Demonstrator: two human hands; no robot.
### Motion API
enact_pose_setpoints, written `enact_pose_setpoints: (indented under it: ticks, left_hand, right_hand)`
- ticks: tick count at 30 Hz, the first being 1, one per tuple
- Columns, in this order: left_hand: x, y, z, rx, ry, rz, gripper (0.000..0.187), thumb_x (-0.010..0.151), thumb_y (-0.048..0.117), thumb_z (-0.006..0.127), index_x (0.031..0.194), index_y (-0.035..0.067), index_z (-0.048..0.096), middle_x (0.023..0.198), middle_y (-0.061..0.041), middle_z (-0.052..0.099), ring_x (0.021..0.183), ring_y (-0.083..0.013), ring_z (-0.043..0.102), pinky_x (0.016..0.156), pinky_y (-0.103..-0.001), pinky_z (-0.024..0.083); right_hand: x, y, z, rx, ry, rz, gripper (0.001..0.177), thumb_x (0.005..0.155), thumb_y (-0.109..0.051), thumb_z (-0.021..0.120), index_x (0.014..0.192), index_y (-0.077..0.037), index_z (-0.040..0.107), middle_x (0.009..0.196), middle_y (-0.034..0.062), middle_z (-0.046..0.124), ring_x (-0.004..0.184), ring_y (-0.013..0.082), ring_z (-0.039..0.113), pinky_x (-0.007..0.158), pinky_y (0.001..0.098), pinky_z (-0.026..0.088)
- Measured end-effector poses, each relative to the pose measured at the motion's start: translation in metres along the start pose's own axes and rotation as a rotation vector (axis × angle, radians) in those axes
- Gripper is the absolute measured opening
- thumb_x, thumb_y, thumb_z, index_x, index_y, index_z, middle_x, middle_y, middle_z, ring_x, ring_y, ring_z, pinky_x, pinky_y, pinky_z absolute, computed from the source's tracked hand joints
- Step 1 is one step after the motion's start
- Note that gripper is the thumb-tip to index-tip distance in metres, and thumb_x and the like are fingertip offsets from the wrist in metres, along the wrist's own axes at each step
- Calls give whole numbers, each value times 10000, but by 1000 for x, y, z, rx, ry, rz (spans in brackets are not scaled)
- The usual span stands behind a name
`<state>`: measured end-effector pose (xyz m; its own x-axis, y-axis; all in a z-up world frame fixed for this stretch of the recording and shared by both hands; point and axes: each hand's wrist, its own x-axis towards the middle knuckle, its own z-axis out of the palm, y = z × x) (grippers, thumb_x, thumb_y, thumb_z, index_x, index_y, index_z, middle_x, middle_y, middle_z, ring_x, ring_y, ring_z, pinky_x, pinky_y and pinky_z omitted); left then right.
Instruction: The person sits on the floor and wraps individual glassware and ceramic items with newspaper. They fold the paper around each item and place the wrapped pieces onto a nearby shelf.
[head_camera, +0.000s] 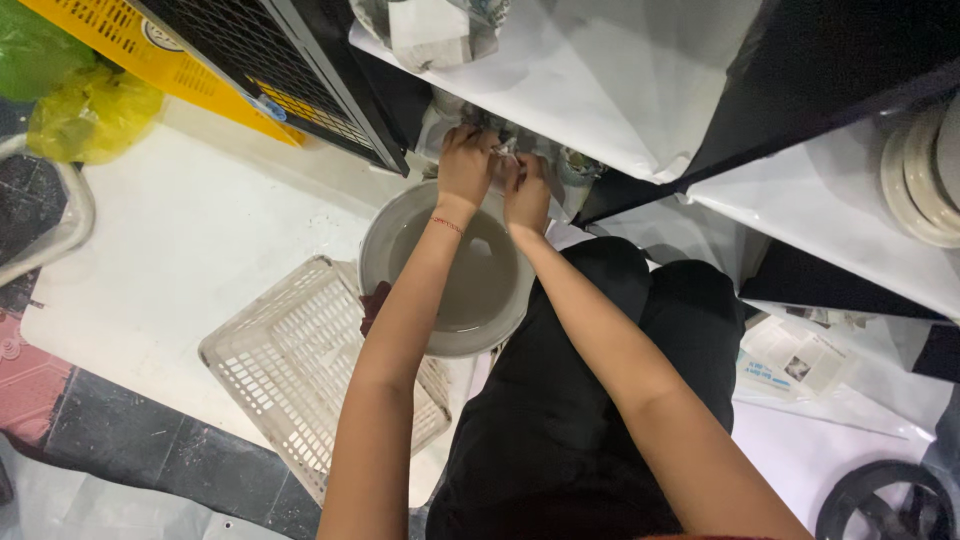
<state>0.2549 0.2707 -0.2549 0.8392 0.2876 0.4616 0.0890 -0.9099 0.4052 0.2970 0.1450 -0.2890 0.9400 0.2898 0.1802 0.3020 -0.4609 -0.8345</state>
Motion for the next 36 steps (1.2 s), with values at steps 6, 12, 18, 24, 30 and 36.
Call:
enact_pose_setpoints:
  ticks: [6, 12, 18, 24, 30, 36]
  left_hand:
    - [2, 7, 14, -16, 30, -96, 192, 804, 105, 748, 980, 83, 675, 999, -122, 707, 1103, -321, 598, 1044, -467, 438]
    - [9, 39, -16, 19, 49, -31, 367, 756, 128, 770, 1098, 69, 650, 1123, -158, 660, 1161, -403, 531, 1047, -549, 386]
    - [-4, 113, -52, -34, 158, -119, 517, 779, 32, 705, 1277, 12, 568, 1297, -212, 552, 1269, -447, 467, 1082, -548, 381]
    - [-25, 165, -45, -213, 128, -101, 370, 903, 16, 635, 1268, -25, 594, 1309, -206, 575, 1273, -417, 507, 1081, -512, 426]
    - [-59, 256, -54, -806, 280, -242, 200, 1094, 129, 497, 981, 17, 618, 935, -97, 684, 851, -297, 670, 822, -396, 544]
    - [-47, 378, -46, -914, -15, 488, 168, 1056, 175, 571, 991, 53, 667, 1025, -110, 702, 937, -316, 691, 843, -436, 559]
  right_hand:
    - [3, -1, -11, -6, 34, -93, 222, 998, -118, 608, 1210, -53, 624, 1120, 186, 648, 825, 314, 686, 738, 426, 539]
    - [-11, -15, -40, -19, -1, -137, 525, 935, -101, 662, 1431, -72, 491, 1373, 219, 551, 1225, 402, 557, 1037, 469, 467]
    - [-33, -33, -91, 263, -84, -150, 470, 976, -17, 574, 1438, -36, 488, 1519, 200, 456, 1438, 362, 446, 1153, 424, 442]
    - [-63, -47, -159, 520, -119, -75, 355, 1001, 43, 527, 1352, -9, 542, 1416, 150, 562, 1332, 266, 578, 1089, 360, 522]
    - [-102, -53, -253, 696, -143, 28, 214, 1036, 57, 503, 1204, 20, 631, 1169, 115, 689, 1054, 174, 667, 929, 293, 549]
    - [-145, 25, -362, 487, 519, -171, 165, 1023, 29, 478, 900, -32, 571, 963, 90, 673, 932, 217, 663, 905, 353, 562]
